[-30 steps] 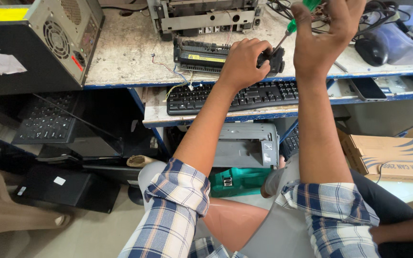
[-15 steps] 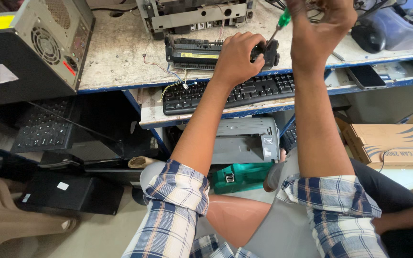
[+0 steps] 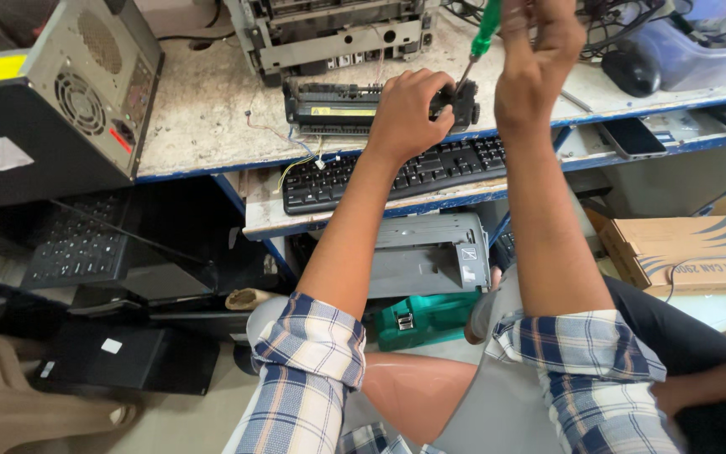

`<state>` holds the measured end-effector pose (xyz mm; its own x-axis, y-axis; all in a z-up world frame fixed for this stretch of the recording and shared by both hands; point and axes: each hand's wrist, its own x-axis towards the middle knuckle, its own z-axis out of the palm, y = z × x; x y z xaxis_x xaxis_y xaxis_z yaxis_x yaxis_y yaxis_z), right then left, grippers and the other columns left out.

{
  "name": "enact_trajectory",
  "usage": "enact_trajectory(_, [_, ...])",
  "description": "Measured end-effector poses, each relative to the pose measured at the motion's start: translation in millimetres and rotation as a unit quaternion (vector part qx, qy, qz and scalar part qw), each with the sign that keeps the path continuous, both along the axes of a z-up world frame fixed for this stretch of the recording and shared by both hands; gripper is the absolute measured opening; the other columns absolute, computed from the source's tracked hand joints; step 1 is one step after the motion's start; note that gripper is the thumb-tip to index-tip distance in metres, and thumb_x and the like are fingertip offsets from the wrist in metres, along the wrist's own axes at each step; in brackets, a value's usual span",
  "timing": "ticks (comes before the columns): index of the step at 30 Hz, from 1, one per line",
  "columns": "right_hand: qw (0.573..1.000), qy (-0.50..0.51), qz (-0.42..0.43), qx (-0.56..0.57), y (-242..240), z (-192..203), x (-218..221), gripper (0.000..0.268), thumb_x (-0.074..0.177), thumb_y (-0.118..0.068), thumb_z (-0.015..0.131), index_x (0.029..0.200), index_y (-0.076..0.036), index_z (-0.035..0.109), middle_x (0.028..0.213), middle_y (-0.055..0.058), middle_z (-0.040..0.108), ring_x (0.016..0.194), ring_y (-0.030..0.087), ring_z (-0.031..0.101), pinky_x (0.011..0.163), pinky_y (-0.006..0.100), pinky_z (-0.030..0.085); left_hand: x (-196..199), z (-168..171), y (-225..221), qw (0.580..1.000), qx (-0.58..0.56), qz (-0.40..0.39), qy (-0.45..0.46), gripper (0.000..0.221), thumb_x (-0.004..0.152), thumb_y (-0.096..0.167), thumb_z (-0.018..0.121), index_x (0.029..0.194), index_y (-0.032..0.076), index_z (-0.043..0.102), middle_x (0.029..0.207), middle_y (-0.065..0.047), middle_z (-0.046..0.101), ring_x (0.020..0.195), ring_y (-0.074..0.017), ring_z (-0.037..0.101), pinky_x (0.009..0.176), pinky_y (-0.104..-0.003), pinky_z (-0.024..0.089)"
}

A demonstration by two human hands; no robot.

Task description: The person disassembles a printer drum unit on a cluttered workbench using a green screwdriver. They remove screws, detach a small black component, and manipulate the drum assembly and wires.

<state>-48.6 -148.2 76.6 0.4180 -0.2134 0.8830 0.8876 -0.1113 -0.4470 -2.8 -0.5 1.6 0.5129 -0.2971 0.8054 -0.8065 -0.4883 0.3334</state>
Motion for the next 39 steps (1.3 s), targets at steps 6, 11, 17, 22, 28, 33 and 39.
enact_trajectory(6, [0.978,-0.109,-0.152,-0.095,7,5,-12,0.011,0.115,-0.012,0.078,0.112,-0.004,0.071,0.105,0.005,0.065,0.093,0.016,0.058,0.081,0.030,0.045,1,0,-1,1.000,0.005,0.002,0.006,0.024,0.077,0.018,0.076,0.099,0.012,0.068,0.093,-0.005,0.069,0.096,-0.0299,0.064,0.096,-0.046,0.045])
enact_trajectory(11, [0.982,-0.080,-0.147,-0.083,2,6,-8,0.018,0.103,-0.017,0.078,0.105,-0.003,0.067,0.097,0.006,0.061,0.089,0.017,0.052,0.081,0.032,0.041,1,0,0,1.000,0.010,0.004,0.008,0.024,0.078,0.019,0.076,0.100,0.012,0.068,0.093,-0.005,0.069,0.096,-0.0300,0.063,0.096,-0.046,0.045])
enact_trajectory(17, [1.000,-0.021,0.017,0.002,-6,-1,3,0.022,0.111,-0.022,0.076,0.111,-0.002,0.068,0.101,0.001,0.066,0.090,0.011,0.056,0.081,0.027,0.046,0,1,0,1.000,0.012,0.007,0.014,0.023,0.078,0.019,0.075,0.099,0.013,0.069,0.091,-0.004,0.068,0.095,-0.0286,0.064,0.097,-0.047,0.044])
enact_trajectory(22, [0.992,-0.081,-0.084,-0.056,-2,6,-6,0.019,0.104,-0.012,0.076,0.105,0.004,0.066,0.100,0.005,0.059,0.089,0.013,0.053,0.081,0.030,0.044,-1,2,0,1.000,0.007,0.004,0.021,0.021,0.078,0.018,0.075,0.098,0.013,0.069,0.089,-0.004,0.068,0.093,-0.0279,0.064,0.094,-0.046,0.045])
enact_trajectory(28, [0.999,0.002,-0.040,0.021,-4,-1,2,0.015,0.113,-0.014,0.066,0.109,0.000,0.066,0.099,0.001,0.060,0.083,0.009,0.050,0.072,0.026,0.041,-1,2,0,1.000,0.004,0.002,0.014,0.020,0.078,0.018,0.075,0.096,0.013,0.069,0.088,-0.004,0.068,0.092,-0.0281,0.064,0.094,-0.046,0.045])
enact_trajectory(33, [0.943,-0.160,-0.259,-0.135,-3,-6,-4,0.013,0.106,-0.006,0.075,0.112,0.003,0.068,0.105,0.010,0.055,0.098,0.024,0.050,0.083,0.037,0.043,-1,2,0,1.000,0.007,0.003,0.015,0.020,0.078,0.018,0.075,0.097,0.013,0.069,0.088,-0.004,0.068,0.093,-0.0281,0.064,0.094,-0.046,0.045])
enact_trajectory(39, [0.991,-0.043,-0.115,-0.056,0,-6,0,0.014,0.117,-0.009,0.069,0.130,-0.003,0.071,0.113,0.005,0.057,0.094,0.015,0.052,0.084,0.029,0.046,0,1,0,1.000,0.000,0.003,0.004,0.021,0.077,0.018,0.075,0.097,0.012,0.068,0.091,-0.005,0.068,0.094,-0.0290,0.063,0.092,-0.046,0.045])
